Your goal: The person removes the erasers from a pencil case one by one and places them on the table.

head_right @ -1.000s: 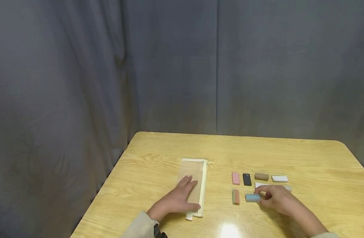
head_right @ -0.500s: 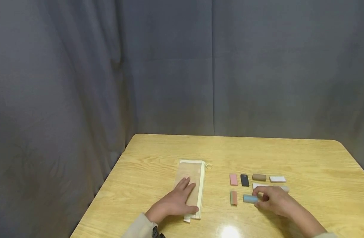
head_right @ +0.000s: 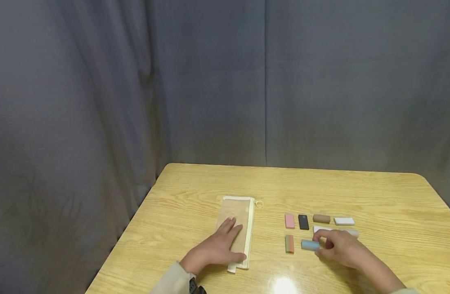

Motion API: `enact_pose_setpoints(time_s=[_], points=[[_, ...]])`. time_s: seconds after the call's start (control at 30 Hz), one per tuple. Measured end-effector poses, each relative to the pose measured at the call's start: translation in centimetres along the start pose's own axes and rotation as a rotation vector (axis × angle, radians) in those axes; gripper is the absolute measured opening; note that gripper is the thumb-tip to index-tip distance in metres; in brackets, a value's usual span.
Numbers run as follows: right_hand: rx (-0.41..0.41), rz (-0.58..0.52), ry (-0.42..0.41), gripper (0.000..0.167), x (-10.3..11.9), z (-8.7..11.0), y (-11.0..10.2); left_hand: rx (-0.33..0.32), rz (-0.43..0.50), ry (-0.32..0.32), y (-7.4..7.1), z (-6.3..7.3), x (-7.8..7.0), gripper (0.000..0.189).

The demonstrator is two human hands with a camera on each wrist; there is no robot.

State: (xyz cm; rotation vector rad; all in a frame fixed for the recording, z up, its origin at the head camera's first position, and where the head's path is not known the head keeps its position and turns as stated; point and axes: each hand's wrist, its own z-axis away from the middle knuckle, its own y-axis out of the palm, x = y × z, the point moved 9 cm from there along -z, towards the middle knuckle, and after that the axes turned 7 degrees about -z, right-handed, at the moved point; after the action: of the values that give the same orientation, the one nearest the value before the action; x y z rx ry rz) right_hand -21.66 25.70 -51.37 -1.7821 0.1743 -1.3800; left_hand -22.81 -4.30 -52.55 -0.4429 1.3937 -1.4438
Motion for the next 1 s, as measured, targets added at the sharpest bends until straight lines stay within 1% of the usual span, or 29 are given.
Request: enact_pose_setpoints(time_s=[0.3, 0.53, 0.67, 0.87, 1.0], points=[[-0.011, 0.010, 0.019, 0.018, -0.09, 0.06, -0.23, 0.001, -0.007, 0.009, -0.15, -0.33, -0.09, 0.091], [-0.024, 0.008, -0.008, 0.019, 0.18, 0.04, -0.41, 0.001, -0.010, 0.015, -0.35, -0.28, -0.29, 0.091], [-0.023, 0.006, 0.000, 0.018, 0.11, -0.11, -0.51, -0.001, -0.011, 0.020, -0.45, -0.35, -0.33, 0.091], [-0.012, -0.023, 0.000, 0.017, 0.04, -0.12, -0.14, 0.016, -0.008, 0.012, -0.03, -0.25, -0.02, 0.092], [-0.021, -0.010, -0.013, 0.018, 0.21, -0.04, -0.03, 0.020, 0.001, 0.011, 0.10, -0.09, 0.10, 0.092]])
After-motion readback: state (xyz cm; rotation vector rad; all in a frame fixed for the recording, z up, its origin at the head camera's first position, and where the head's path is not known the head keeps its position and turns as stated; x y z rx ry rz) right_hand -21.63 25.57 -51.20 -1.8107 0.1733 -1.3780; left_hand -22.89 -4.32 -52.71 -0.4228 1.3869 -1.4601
